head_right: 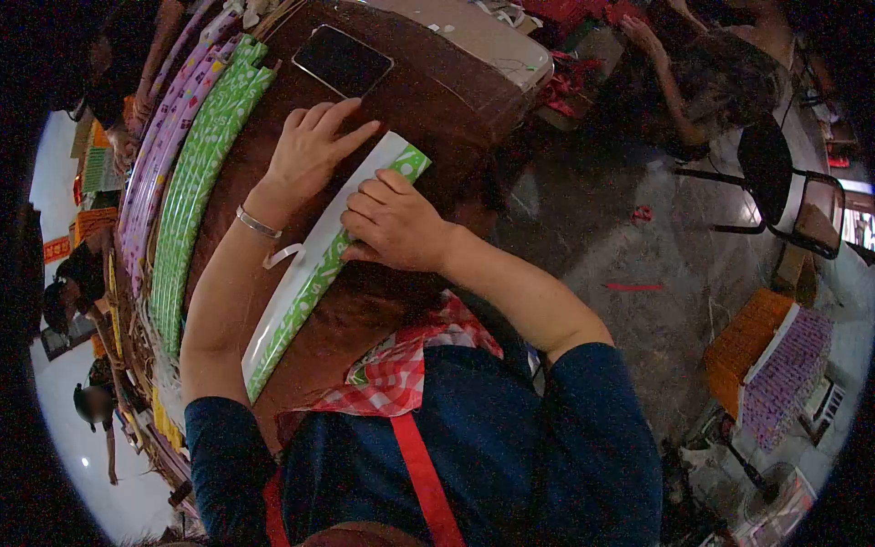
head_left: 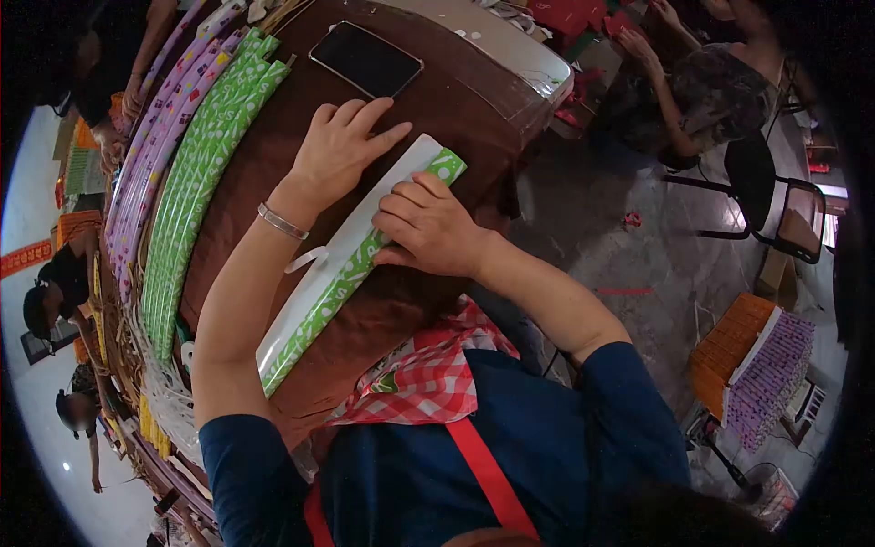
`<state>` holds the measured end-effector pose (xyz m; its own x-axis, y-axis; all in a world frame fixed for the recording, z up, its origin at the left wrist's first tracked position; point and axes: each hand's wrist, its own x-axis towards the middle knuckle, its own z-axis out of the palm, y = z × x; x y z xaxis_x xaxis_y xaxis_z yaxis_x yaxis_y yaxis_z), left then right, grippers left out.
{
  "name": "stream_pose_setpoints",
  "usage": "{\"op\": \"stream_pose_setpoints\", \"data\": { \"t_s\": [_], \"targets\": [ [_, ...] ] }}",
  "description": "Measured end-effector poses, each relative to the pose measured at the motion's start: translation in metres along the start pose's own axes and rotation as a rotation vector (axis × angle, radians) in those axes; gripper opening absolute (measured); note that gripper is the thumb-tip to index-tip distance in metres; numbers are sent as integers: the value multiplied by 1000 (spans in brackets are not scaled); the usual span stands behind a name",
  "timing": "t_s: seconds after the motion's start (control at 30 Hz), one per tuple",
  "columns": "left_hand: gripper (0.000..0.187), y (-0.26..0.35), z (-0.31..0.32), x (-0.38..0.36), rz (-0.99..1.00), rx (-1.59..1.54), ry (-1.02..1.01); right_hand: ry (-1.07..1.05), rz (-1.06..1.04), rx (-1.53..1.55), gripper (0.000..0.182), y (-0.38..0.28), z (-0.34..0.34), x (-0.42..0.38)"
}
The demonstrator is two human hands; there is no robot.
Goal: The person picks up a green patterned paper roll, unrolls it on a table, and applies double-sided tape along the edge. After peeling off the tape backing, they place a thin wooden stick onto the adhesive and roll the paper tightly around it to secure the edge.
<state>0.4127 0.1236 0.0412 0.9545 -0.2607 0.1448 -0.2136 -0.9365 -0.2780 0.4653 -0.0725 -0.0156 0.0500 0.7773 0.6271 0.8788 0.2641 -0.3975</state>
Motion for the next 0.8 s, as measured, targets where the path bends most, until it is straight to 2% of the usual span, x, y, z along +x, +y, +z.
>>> {"op": "stream_pose_setpoints", "data": {
  "t_s": [0.23,0.37,0.43,0.53,0.67,0.8],
  "targets": [
    [53,-1,-3,-5,-93,-4,17,-5,-2,-6,45,0,-2,1],
    [48,9,-9,0,-79,-70,106,-29,2,2,45,-1,-4,2],
    [43,14,-9,3,-47,-107,155,29,-33,-8,41,0,-1,2],
    [47,20,-11,6,-30,-177,94,-22,10,-23,46,-1,-3,0],
    [36,16,-10,3,-28,-227,73,-66,40,-33,46,-5,-10,2],
    [39,-3,-13,-26,-225,-219,60,-120,-14,-104,40,-4,-12,7]
  ]
}}
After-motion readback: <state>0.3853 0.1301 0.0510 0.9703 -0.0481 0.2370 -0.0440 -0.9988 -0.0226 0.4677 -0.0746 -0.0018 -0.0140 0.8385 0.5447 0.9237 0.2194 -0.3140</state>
